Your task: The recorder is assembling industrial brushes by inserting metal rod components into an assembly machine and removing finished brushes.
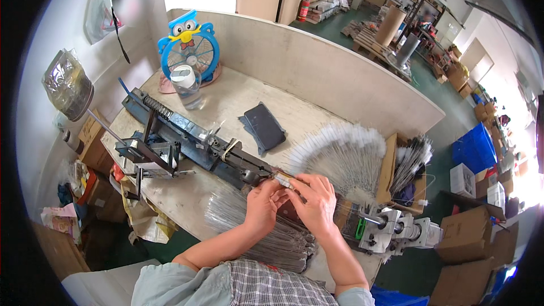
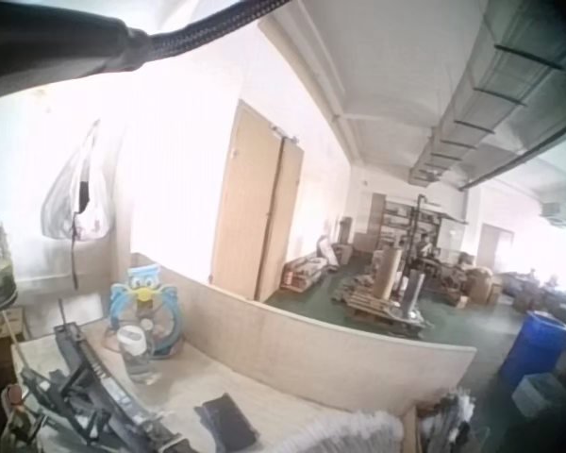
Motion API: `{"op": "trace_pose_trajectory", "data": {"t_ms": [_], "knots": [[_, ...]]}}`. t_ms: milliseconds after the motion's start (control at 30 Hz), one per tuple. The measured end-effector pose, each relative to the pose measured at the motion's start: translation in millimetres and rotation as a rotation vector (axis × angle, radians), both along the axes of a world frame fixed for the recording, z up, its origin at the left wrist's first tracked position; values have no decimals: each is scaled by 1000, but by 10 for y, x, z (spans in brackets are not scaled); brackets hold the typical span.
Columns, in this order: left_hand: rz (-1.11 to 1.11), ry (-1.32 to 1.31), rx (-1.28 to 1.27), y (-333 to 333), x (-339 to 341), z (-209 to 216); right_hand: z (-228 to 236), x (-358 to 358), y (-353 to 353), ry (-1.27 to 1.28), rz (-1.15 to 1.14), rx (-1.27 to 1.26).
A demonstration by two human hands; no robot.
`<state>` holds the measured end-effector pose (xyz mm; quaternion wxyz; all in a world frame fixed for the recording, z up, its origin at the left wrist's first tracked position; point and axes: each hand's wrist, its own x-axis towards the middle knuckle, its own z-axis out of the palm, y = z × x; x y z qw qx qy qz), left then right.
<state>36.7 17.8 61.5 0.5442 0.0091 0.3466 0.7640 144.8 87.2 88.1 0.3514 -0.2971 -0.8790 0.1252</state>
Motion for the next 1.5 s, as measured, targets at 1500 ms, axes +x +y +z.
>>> {"op": "trace_pose_trajectory", "data": {"t_ms": [1500], "knots": [[22,71,-5,8,36,-52,-24,5,-1,14,6,40]]}}
